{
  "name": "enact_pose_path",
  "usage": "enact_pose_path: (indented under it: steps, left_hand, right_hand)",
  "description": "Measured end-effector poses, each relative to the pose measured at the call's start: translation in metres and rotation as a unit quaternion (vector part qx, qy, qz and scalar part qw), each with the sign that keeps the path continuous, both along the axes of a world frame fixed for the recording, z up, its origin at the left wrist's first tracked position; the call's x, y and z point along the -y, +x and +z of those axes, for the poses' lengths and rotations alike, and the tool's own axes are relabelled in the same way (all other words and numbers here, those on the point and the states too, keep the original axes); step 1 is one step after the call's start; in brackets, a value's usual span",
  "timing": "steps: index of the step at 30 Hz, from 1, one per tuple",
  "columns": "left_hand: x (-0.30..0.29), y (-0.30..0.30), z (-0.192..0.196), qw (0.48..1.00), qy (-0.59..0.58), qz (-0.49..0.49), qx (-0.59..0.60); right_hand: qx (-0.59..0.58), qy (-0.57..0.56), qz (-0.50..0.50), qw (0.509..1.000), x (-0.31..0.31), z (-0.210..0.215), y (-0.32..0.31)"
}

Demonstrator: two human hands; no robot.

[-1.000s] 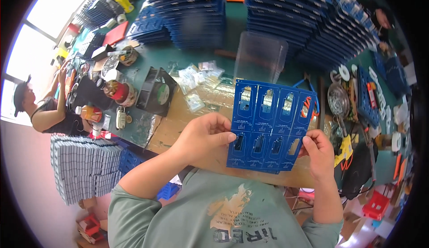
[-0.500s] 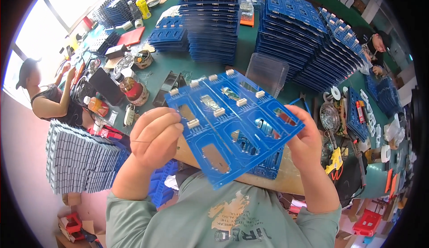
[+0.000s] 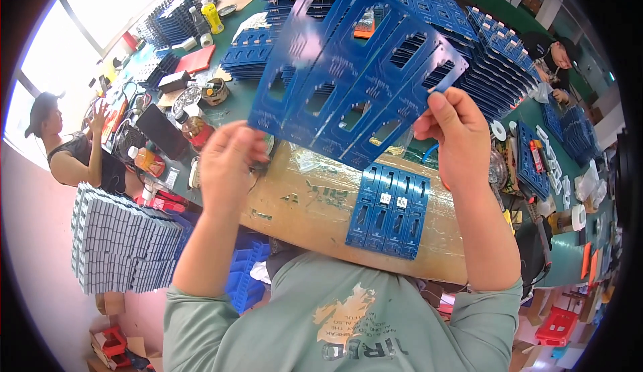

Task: The person inserts small electrical components into blue plastic trays by hand.

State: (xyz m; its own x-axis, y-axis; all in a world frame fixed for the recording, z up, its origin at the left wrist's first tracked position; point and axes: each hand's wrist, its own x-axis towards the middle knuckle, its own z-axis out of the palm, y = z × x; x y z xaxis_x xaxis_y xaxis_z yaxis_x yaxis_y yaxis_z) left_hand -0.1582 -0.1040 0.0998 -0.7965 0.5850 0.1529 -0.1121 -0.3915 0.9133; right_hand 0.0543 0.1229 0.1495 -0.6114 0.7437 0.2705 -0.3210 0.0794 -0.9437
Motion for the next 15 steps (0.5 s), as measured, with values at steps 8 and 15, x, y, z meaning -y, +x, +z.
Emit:
enact_pose_path:
  steps: [8,15]
  left_hand:
    - [-0.022,0.026,0.002,0.994,0.036,-0.073,0.071]
    - [-0.031,-0.046,0.056,0.986,0.157,0.032,0.050]
  right_hand:
    - [-0.021,-0.012,0.037,0.999,0.003,0.016,-0.031]
    - [0.013,0.001,0.026,1.000,0.014,0.042,-0.033]
